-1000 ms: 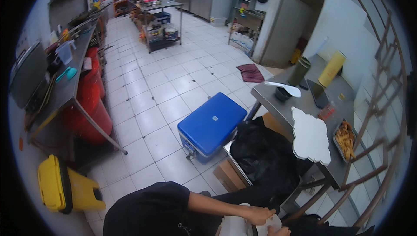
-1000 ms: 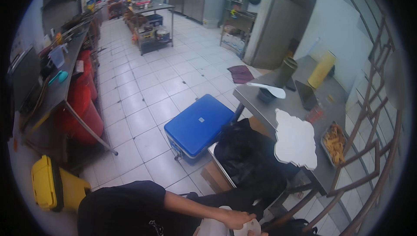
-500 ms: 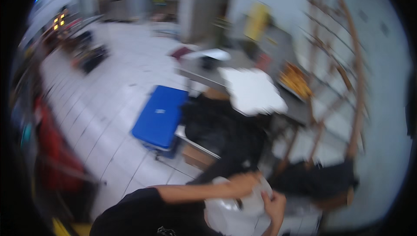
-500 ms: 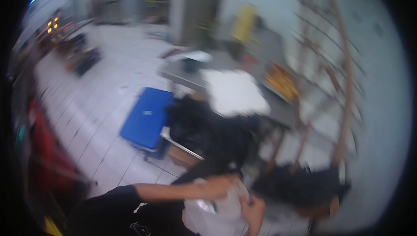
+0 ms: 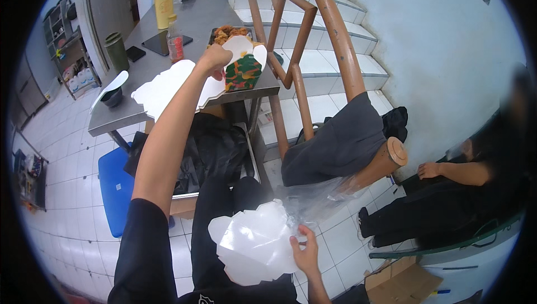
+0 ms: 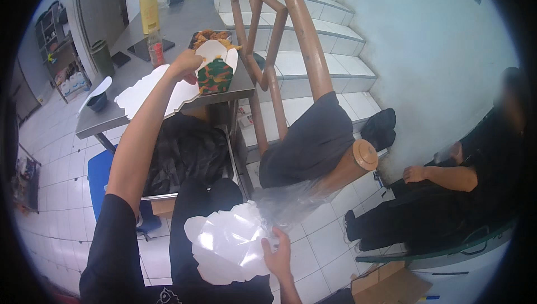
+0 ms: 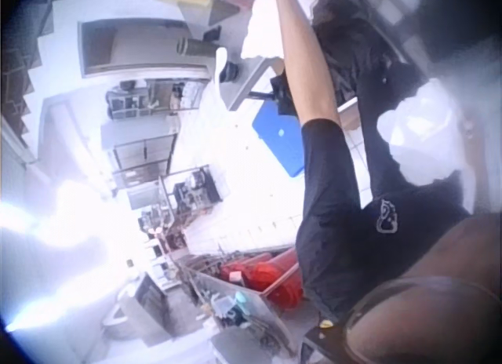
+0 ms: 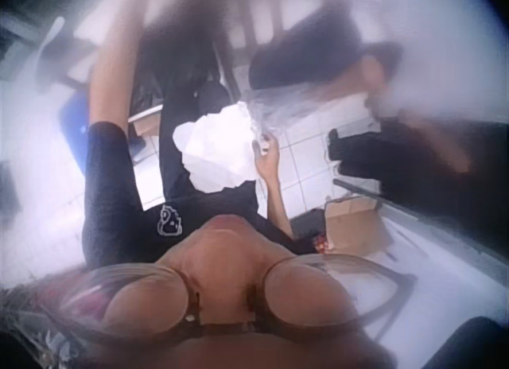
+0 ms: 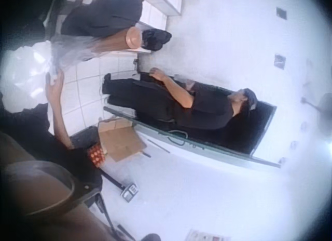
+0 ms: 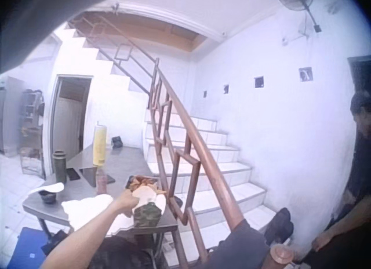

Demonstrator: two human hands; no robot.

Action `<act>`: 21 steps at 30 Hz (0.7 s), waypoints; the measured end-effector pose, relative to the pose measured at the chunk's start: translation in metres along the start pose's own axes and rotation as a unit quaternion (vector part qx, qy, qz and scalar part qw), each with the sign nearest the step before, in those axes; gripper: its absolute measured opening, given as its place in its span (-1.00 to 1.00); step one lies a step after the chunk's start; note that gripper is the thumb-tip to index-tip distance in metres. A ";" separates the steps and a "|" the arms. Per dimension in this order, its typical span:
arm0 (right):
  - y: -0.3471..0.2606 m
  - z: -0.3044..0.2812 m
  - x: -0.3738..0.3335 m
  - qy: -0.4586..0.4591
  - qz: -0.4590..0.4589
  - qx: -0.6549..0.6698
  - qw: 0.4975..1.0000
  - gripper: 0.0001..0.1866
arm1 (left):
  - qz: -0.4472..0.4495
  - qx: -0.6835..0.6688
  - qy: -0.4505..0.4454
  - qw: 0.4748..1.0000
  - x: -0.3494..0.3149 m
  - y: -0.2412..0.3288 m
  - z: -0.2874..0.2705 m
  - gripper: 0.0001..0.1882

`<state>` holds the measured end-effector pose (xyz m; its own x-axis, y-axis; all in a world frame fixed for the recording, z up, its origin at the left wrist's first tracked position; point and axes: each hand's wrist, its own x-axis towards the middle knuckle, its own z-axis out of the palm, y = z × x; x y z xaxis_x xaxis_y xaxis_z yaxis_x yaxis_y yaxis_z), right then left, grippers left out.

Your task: The person assembles a white cloud-shaped food container by folding and tucking its flaps into place. They then place a colorful paper insert into the container and adjust it. The person handles the container repeatedly, folding and unfolding it while working in a commercial kitchen.

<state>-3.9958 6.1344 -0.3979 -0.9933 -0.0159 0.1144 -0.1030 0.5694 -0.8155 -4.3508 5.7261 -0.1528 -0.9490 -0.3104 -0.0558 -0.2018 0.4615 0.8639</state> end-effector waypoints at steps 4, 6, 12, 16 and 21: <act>0.000 0.000 -0.003 -0.061 0.010 0.006 0.998 -0.58 | 0.035 0.091 0.118 0.988 0.033 -0.014 0.013 -0.38; -0.005 -0.004 -0.003 -0.102 0.004 0.024 0.995 -0.58 | 0.076 0.080 0.149 0.983 0.037 -0.018 0.014 -0.35; -0.010 0.005 -0.007 -0.040 0.054 0.207 0.976 -0.63 | 0.167 0.003 0.248 0.954 -0.011 -0.043 0.024 -0.26; -0.010 0.013 -0.009 0.001 0.008 0.163 0.987 -0.66 | 0.337 0.360 0.290 0.820 -0.089 -0.110 0.032 -0.51; -0.012 0.015 -0.008 0.016 -0.062 0.088 0.994 -0.80 | 0.323 0.372 0.242 0.836 -0.104 -0.150 -0.009 -0.55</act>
<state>-3.9870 6.1151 -0.3974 -0.9705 -0.0501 0.2360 -0.2353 0.4129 -0.8799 -4.2200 5.6813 -0.2724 -0.7456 -0.0139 0.6663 0.0480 0.9961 0.0746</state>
